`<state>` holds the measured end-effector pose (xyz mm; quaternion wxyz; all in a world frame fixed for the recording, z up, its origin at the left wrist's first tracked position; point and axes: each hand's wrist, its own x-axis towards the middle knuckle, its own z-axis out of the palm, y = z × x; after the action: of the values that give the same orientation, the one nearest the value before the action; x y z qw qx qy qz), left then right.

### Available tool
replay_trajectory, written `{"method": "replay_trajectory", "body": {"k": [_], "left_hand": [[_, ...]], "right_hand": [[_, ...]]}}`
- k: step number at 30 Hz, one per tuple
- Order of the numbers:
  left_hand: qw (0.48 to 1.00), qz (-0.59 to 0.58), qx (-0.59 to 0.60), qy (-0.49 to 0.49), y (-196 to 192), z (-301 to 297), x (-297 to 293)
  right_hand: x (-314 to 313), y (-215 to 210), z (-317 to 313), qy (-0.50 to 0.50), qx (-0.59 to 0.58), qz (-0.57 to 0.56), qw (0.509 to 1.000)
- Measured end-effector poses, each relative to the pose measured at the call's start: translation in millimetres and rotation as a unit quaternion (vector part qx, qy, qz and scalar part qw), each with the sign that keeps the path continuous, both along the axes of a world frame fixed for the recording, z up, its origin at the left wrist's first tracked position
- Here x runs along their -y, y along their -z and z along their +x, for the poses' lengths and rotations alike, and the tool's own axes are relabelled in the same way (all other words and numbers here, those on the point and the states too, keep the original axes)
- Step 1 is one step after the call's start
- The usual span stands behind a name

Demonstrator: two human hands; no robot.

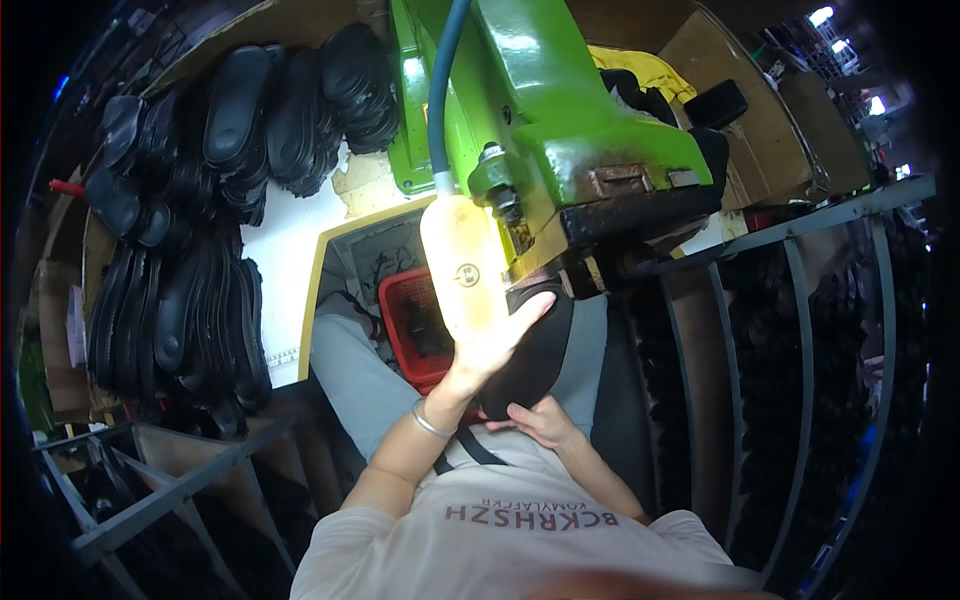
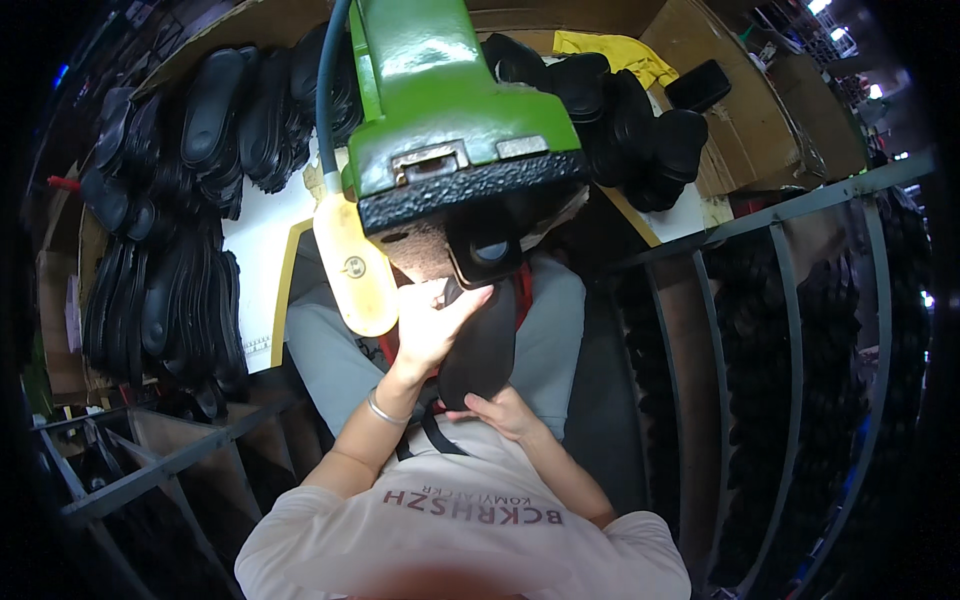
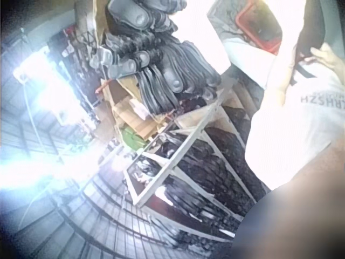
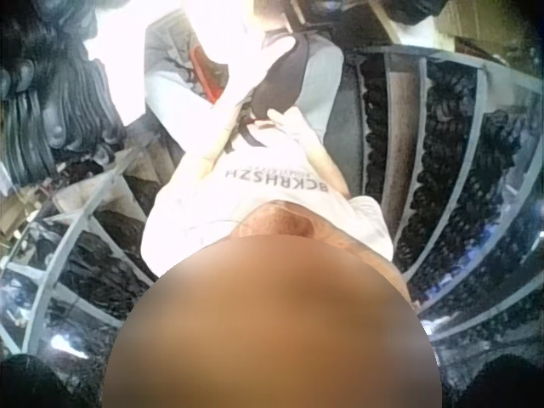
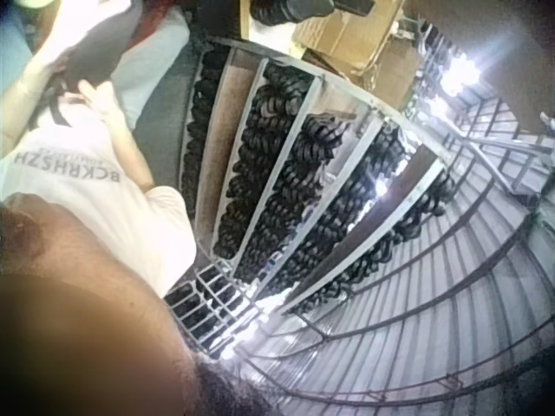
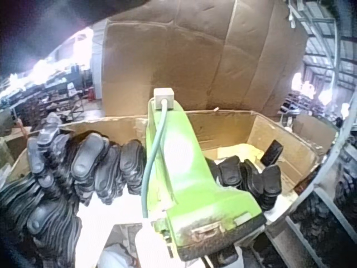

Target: Processing and finishing shoe soles using an industrial machine in a manufacturing setting.

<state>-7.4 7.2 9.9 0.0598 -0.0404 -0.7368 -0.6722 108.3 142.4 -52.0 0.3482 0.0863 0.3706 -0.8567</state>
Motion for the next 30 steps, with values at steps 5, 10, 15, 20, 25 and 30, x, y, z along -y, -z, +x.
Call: {"method": "replay_trajectory", "body": {"k": [5,10,15,20,25,30], "left_hand": [[1.0,-0.004,0.002,-0.01,-5.6,5.0,0.1],[0.999,-0.044,-0.011,-0.02,-4.6,1.1,5.8],[0.998,-0.048,-0.014,-0.024,14.0,3.9,17.3],[0.987,0.121,0.011,-0.109,17.2,22.2,12.7],[0.99,-0.111,-0.077,-0.034,-31.7,3.6,4.8],[0.989,-0.108,-0.1,-0.035,-35.2,-7.1,10.3]], "right_hand": [[-9.8,-12.3,6.4,-0.023,-0.021,0.006,0.999],[9.9,-12.5,3.3,0.001,0.001,-0.008,1.0],[10.4,-16.5,5.6,-0.015,-0.013,-0.004,1.0],[-15.5,-7.7,12.6,0.016,0.007,-0.01,1.0],[-0.3,12.8,8.1,0.031,-0.022,0.069,0.997],[4.0,2.8,4.2,-0.018,-0.034,0.081,0.996]]}}
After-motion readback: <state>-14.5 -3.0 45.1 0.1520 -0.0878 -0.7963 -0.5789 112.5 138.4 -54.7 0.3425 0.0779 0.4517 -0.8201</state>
